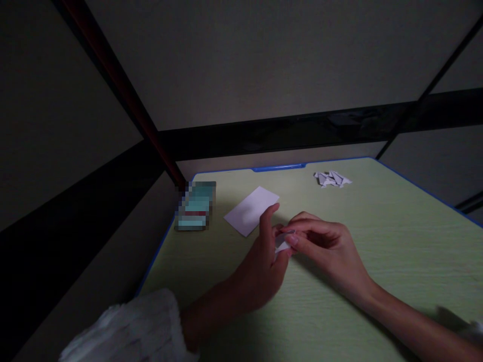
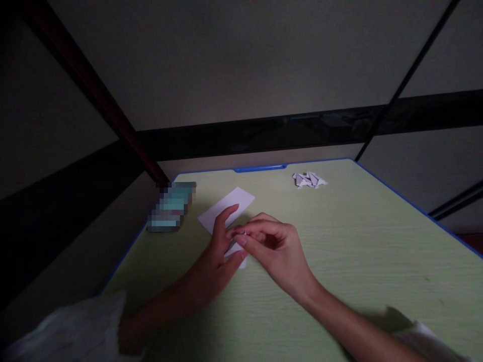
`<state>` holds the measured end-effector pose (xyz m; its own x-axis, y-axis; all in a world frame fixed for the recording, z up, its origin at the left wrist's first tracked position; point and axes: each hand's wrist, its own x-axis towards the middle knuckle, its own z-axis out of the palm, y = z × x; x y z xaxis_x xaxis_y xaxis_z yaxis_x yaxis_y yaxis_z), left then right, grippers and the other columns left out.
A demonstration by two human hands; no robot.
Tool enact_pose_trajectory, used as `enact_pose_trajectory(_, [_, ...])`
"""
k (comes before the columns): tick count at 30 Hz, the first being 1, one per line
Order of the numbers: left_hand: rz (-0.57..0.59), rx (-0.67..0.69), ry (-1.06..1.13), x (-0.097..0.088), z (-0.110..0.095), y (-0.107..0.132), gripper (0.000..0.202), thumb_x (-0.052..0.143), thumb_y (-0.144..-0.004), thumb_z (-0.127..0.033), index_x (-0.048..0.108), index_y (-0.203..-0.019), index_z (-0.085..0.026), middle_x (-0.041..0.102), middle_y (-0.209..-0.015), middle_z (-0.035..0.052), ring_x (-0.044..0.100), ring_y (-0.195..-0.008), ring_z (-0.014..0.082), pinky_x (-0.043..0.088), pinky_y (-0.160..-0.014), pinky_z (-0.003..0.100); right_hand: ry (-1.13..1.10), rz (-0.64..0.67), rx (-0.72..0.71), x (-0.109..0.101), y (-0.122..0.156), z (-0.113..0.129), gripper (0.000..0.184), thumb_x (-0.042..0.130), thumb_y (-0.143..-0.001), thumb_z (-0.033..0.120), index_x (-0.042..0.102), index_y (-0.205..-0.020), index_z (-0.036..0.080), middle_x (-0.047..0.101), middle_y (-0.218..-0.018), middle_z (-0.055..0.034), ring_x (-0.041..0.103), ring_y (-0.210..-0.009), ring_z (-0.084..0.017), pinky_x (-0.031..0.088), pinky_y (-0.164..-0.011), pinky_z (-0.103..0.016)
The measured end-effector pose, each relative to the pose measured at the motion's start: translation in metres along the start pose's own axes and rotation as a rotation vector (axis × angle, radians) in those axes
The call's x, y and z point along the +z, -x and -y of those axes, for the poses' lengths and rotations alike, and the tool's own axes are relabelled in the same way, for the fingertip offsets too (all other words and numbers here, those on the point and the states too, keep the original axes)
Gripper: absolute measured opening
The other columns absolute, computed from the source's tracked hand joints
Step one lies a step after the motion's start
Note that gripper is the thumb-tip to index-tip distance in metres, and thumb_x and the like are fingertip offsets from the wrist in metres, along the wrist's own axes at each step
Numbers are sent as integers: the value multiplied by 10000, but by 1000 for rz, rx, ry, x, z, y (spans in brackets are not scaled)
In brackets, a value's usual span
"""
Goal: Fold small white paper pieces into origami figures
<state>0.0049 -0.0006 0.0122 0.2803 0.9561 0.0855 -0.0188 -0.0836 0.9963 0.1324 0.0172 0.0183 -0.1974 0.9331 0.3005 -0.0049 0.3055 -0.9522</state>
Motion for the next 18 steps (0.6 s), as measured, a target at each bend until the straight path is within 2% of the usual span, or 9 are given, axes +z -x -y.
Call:
enact_pose_trajectory(5, [10,-7,-61,0,-1,-1,591,436,-731,-55,214,-1259,-203,486,-1137,103,455,-1049,186,304,-917,334,-40,-28,-21,0,0,-2,95,638,-644,159,702,-683,217,616,-682,-29,561,-609,-119,438,-500,-219])
enact_pose_trajectory(13, [1,-8,-49,1,0,0,573,437,-719,-43,251,-1236,-207,486,-1147,103,441,-1071,194,271,-947,358,-44,-28,9,-1,1,-1,81,641,-639,171,703,-665,214,603,-674,-32,558,-592,-121,439,-478,-225])
enact_pose_trajectory(18, [-5,-6,25,1,2,0,557,456,-716,-56,295,-1228,-208,502,-1108,92,472,-1024,188,312,-914,326,-70,-36,15,-1,1,0,97,636,-639,159,705,-655,226,603,-665,-28,556,-589,-117,438,-481,-224])
